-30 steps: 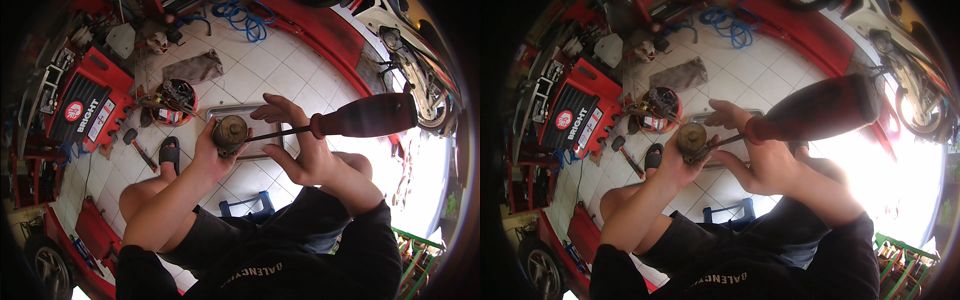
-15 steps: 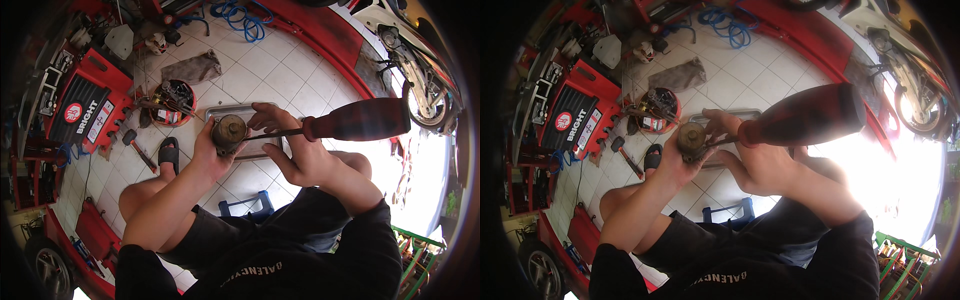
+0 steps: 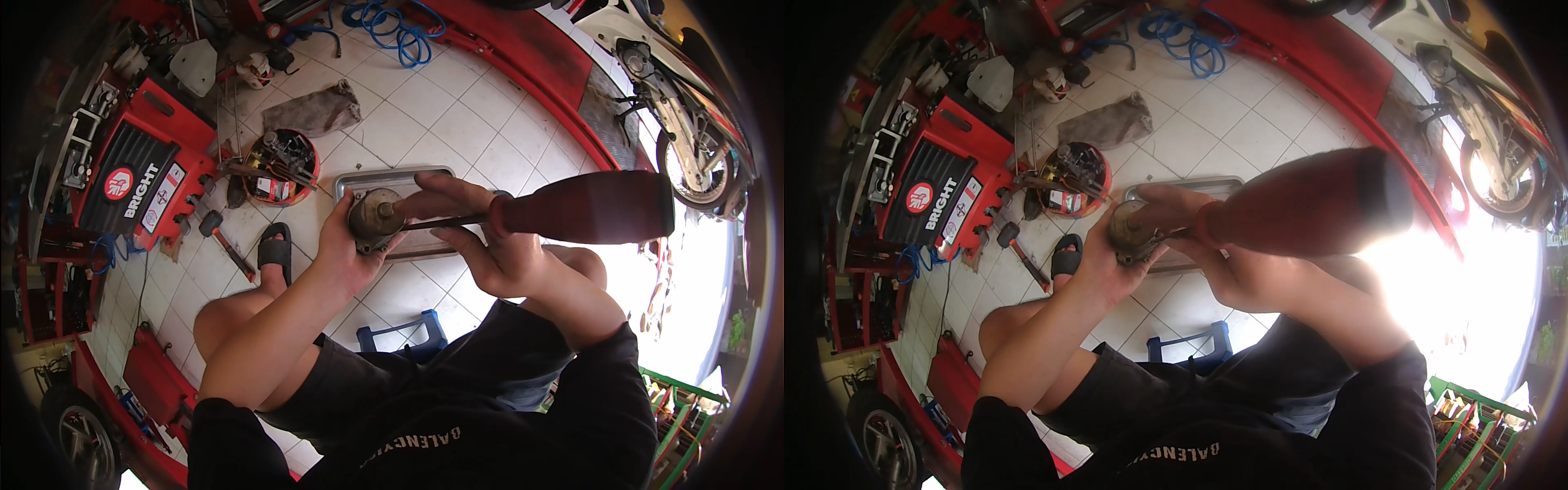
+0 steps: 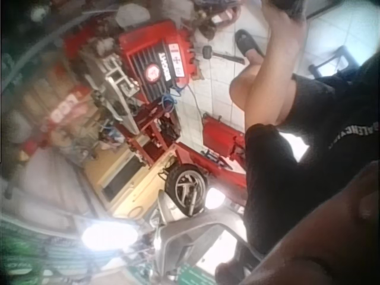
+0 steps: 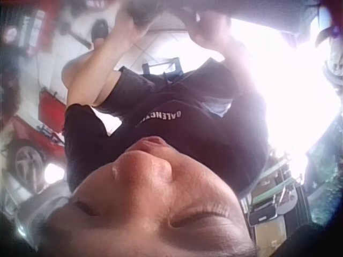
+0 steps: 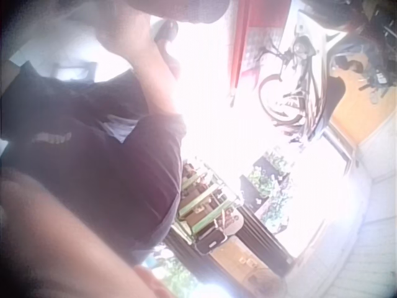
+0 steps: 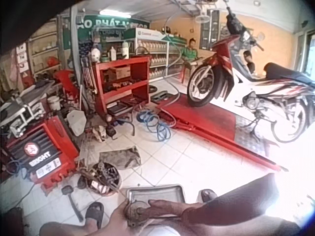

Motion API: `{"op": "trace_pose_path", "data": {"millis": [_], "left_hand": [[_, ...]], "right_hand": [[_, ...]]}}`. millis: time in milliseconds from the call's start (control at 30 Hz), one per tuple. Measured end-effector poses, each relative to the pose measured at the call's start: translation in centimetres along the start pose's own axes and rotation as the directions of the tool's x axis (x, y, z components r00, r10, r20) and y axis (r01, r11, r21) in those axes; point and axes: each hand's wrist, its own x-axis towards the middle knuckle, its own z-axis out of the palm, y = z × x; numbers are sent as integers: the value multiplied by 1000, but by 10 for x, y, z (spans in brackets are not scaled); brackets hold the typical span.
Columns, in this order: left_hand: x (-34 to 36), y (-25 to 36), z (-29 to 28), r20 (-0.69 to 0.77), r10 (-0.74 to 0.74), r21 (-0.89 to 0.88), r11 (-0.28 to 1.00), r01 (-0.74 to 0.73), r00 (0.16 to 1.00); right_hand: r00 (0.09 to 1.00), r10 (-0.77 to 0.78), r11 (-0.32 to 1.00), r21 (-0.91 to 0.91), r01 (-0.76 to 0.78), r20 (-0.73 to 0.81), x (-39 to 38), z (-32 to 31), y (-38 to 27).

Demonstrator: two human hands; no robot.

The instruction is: The person uses a screwdriver to pry and remove a small metal component from a cylindrical motor part. They then use the screwdriver to scrape and clean the interior of the motor housing.

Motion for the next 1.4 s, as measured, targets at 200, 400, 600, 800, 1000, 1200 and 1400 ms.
{"op": "trace_pose_path", "data": {"millis": [200,400,600,800,1000,1200,1400], "left_hand": [[-2,0,5,-66,-23,14,1000,24,998],[-3,-2,1,9,-23,9,1000,23,1000],[-3,0,0,35,-26,53,998,24,999],[-5,1,1,26,-31,29,999,30,999],[-1,0,-4,52,-44,24,999,42,998],[-4,0,-2,60,-46,70,997,42,997],[4,-5,-9,114,-148,0,989,148,982]], "right_hand": [[992,122,993,-1,-122,30,-6,-2,5],[992,93,968,-240,-70,87,-3,-2,-2],[997,37,975,-223,-19,74,-10,1,6],[997,24,979,-202,-8,77,-11,-2,4],[996,21,981,-194,-5,81,-12,-3,3],[997,3,984,-177,12,82,-17,-3,7],[987,-159,984,-77,160,24,-16,5,13]]}}
